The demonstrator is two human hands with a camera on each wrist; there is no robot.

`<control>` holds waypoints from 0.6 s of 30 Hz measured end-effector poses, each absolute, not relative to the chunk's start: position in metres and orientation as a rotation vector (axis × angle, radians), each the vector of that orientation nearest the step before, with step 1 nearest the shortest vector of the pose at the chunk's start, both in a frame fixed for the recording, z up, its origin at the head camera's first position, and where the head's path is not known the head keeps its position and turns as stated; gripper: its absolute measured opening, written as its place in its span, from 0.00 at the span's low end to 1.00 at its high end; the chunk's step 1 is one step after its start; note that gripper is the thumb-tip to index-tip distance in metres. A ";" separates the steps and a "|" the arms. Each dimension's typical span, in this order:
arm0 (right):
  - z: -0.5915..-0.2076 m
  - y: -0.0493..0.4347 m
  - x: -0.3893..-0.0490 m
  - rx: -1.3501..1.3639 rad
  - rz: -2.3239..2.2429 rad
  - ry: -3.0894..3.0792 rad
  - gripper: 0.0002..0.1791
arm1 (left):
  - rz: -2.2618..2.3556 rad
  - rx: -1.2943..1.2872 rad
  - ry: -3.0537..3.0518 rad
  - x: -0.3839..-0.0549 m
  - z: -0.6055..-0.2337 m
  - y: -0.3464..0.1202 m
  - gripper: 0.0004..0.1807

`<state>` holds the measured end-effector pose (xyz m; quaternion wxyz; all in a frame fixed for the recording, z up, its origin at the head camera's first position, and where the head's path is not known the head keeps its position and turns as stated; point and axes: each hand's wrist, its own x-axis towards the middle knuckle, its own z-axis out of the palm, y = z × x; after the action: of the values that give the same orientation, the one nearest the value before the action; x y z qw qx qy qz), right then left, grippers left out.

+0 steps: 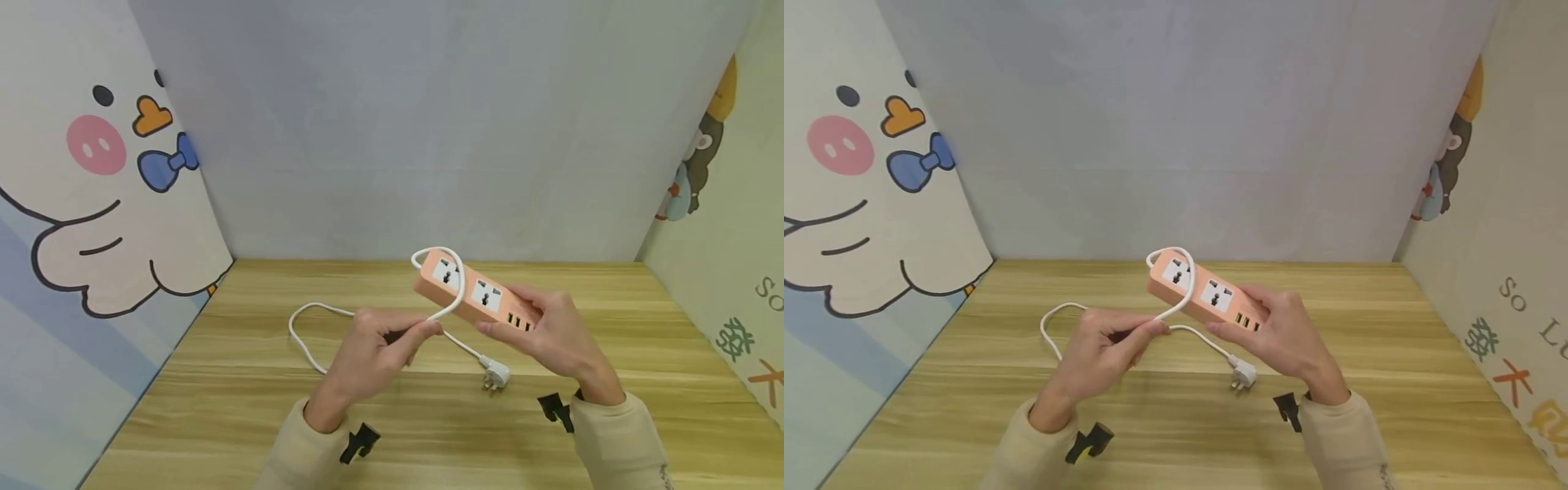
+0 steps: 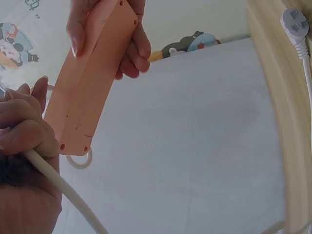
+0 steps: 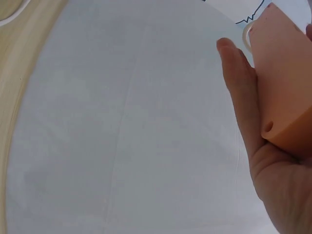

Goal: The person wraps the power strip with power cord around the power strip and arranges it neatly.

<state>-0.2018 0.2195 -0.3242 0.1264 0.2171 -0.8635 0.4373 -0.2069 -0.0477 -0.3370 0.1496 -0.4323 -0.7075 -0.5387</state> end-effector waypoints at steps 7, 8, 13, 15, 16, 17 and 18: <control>-0.324 0.218 -0.202 0.610 1.268 -2.432 0.24 | -1.880 -1.327 -2.100 -0.214 -0.343 -0.052 0.14; -0.324 0.218 -0.202 0.608 1.269 -2.420 0.24 | -1.908 -1.350 -2.103 -0.215 -0.343 -0.052 0.14; -0.323 0.218 -0.201 0.596 1.284 -2.368 0.23 | -1.986 -1.470 -2.129 -0.219 -0.343 -0.053 0.18; -0.323 0.218 -0.201 0.588 1.291 -2.357 0.23 | -1.975 -1.494 -2.156 -0.219 -0.342 -0.054 0.18; -0.323 0.218 -0.201 0.584 1.294 -2.355 0.24 | -1.964 -1.499 -2.175 -0.220 -0.342 -0.055 0.18; -0.323 0.219 -0.201 0.580 1.299 -2.353 0.24 | -1.943 -1.501 -2.200 -0.220 -0.342 -0.056 0.18; -0.323 0.219 -0.201 0.575 1.304 -2.352 0.24 | -1.924 -1.503 -2.235 -0.220 -0.342 -0.057 0.17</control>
<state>-0.2013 0.2189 -0.3226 0.1946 0.2051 -0.8388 0.4652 -0.2203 -0.0570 -0.3417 -0.0842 -0.4523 -0.6729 -0.5792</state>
